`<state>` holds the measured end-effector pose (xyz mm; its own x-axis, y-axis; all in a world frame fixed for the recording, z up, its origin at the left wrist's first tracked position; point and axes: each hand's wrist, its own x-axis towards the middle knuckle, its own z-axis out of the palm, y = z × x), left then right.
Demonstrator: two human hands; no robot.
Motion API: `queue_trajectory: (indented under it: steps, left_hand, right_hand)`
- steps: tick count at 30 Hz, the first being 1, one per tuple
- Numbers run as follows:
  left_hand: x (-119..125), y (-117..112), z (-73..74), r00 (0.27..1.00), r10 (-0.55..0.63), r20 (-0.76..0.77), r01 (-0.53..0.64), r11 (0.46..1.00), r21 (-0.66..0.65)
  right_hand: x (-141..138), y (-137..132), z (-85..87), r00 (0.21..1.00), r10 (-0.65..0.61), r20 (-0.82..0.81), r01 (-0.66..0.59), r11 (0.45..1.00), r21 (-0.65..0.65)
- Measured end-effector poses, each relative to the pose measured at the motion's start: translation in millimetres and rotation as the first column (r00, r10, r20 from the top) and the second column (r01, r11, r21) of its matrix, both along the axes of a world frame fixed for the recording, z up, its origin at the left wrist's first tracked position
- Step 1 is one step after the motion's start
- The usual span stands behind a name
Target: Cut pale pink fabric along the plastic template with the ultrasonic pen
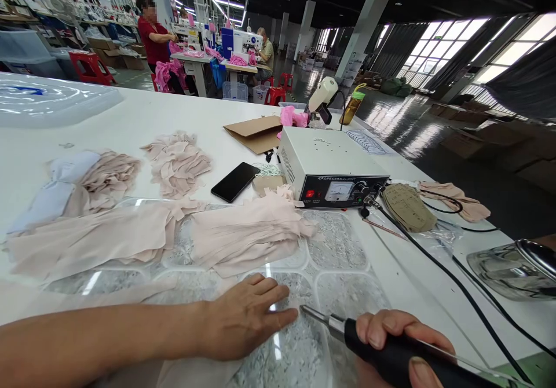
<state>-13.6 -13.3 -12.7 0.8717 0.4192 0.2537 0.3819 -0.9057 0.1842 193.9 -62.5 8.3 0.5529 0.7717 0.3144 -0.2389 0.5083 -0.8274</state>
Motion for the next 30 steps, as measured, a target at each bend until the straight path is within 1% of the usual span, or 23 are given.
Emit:
queue_trajectory:
  steps: [3,6,11,15,21,24,27,30]
  left_hand:
    - [1,1,1.9,1.000,0.002,-0.001,-0.002,1.000,0.008]
    - [-1,1,3.4,1.000,-0.012,-0.014,0.012,1.000,0.007]
    - [-12,-2,6.3,1.000,-0.025,-0.007,0.024,0.999,-0.024]
    - [-20,-9,8.2,1.000,-0.009,-0.009,0.009,1.000,-0.029]
    - [-23,-12,7.3,1.000,-0.005,0.012,0.005,1.000,-0.015]
    - [-23,-12,5.5,1.000,-0.005,0.028,0.005,1.000,-0.012]
    - [-23,-12,4.0,0.999,0.006,0.036,-0.006,1.000,-0.007]
    - [-23,-12,2.8,0.999,0.011,0.040,-0.011,1.000,-0.008]
  right_hand:
    - [1,-1,-2.4,1.000,0.015,0.024,-0.015,1.000,-0.009]
    - [0,0,-4.7,1.000,-0.008,0.016,0.008,1.000,-0.010]
    - [-1,0,-6.4,1.000,-0.023,-0.011,0.022,1.000,-0.017]
    - [-2,0,-7.5,0.999,-0.049,-0.011,0.048,0.998,-0.033]
    - [-4,0,-2.4,0.998,-0.061,0.005,0.062,0.998,-0.034]
    - [-6,-3,1.5,1.000,0.002,0.022,-0.001,0.999,-0.045]
    - [-10,-3,2.3,0.996,0.089,0.022,-0.088,0.996,-0.016]
    - [-15,-1,1.6,0.994,0.110,0.018,-0.110,0.994,0.010]
